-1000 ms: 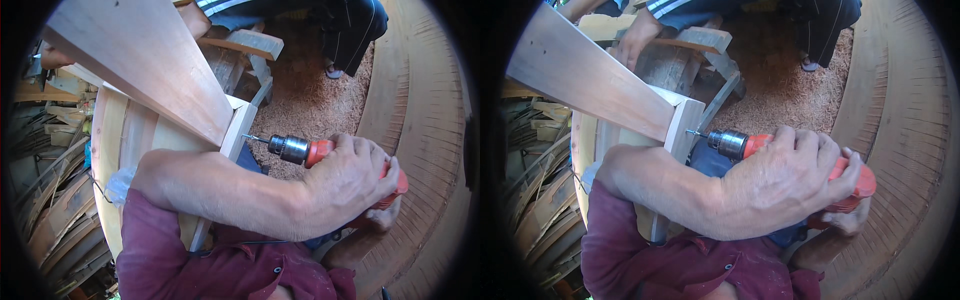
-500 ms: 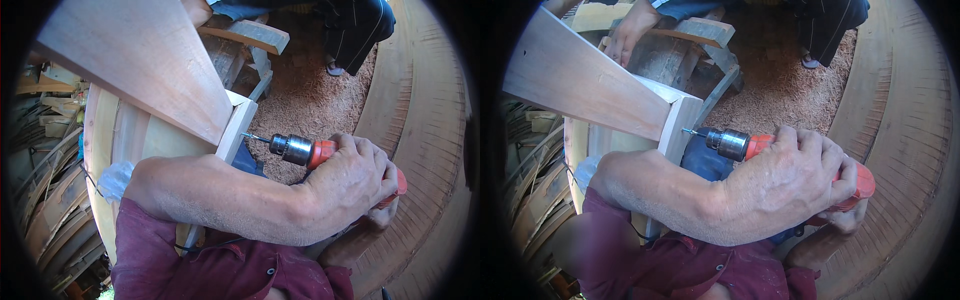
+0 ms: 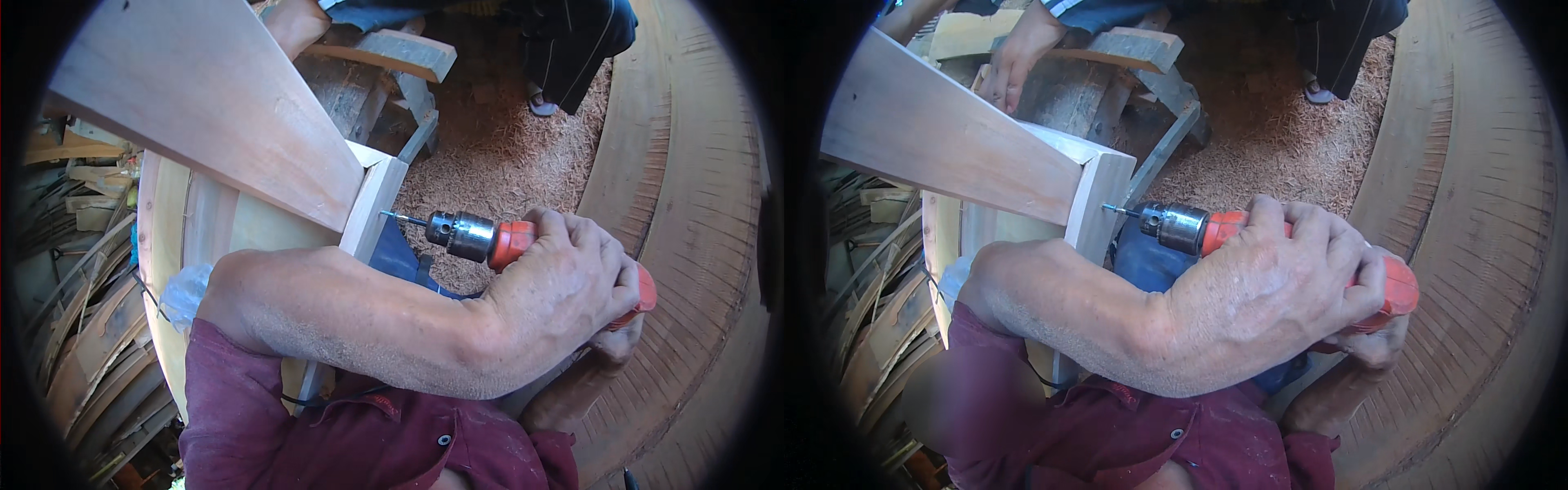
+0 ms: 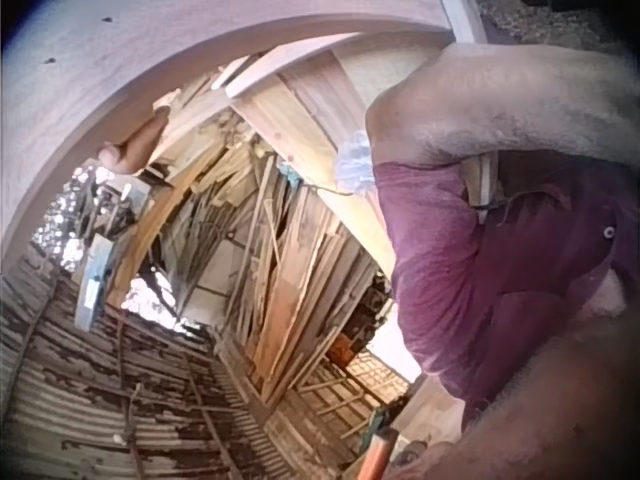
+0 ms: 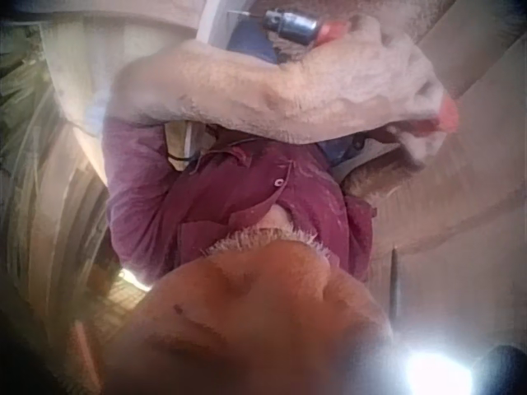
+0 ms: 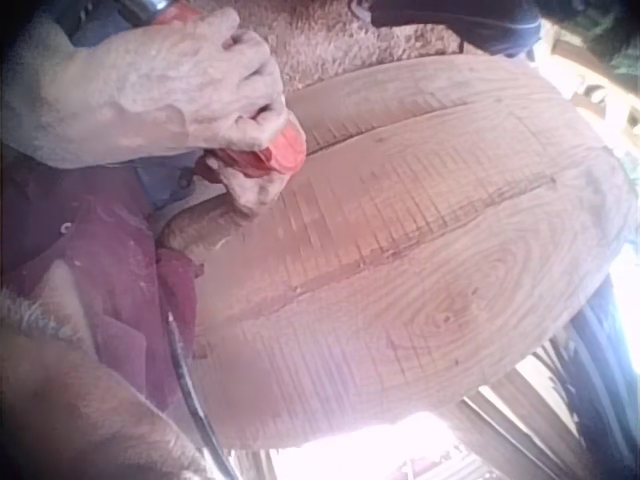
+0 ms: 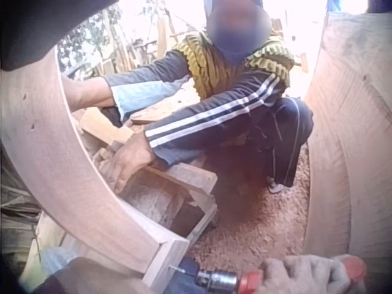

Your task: The person assembles wooden furniture by drilling screws into the frame while another person assists by holding the components in place.

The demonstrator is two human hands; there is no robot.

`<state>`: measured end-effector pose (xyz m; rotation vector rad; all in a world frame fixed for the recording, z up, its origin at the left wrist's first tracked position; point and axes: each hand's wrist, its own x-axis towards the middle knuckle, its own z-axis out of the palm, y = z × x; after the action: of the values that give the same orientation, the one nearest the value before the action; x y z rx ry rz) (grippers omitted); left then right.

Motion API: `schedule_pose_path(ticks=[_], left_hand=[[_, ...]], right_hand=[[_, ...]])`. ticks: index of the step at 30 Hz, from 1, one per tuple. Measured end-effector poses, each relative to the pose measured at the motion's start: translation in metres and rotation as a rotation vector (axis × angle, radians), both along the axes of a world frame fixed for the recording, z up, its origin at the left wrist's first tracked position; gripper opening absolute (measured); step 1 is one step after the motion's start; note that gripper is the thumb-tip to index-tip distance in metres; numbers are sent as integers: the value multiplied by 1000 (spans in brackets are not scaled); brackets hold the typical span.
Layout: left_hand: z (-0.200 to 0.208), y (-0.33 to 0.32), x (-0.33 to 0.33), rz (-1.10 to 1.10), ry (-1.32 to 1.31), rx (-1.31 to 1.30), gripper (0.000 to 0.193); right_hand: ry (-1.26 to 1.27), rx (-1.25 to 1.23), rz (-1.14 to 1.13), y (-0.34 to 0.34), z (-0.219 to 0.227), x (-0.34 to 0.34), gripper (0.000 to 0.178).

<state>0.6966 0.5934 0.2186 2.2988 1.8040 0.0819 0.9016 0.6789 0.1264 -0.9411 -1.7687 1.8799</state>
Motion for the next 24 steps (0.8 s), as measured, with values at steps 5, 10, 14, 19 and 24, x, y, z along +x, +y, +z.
schedule_pose_path(ticks=[5,10,14,19,24], left_hand=[[-6,3,6,36,48,79,51],[-4,-1,1,31,57,62,54],[-5,-2,1,13,37,51,53],[-7,-3,1,20,65,102,51],[-1,-2,0,36,-1,-10,51]], right_hand=[[-26,80,-68,-10,-13,-1,95],[1,136,-59,-20,-13,-5,92],[6,158,-42,-19,-11,-3,89],[-87,158,-122,-12,-12,6,87],[64,170,77,4,-6,-5,73]])
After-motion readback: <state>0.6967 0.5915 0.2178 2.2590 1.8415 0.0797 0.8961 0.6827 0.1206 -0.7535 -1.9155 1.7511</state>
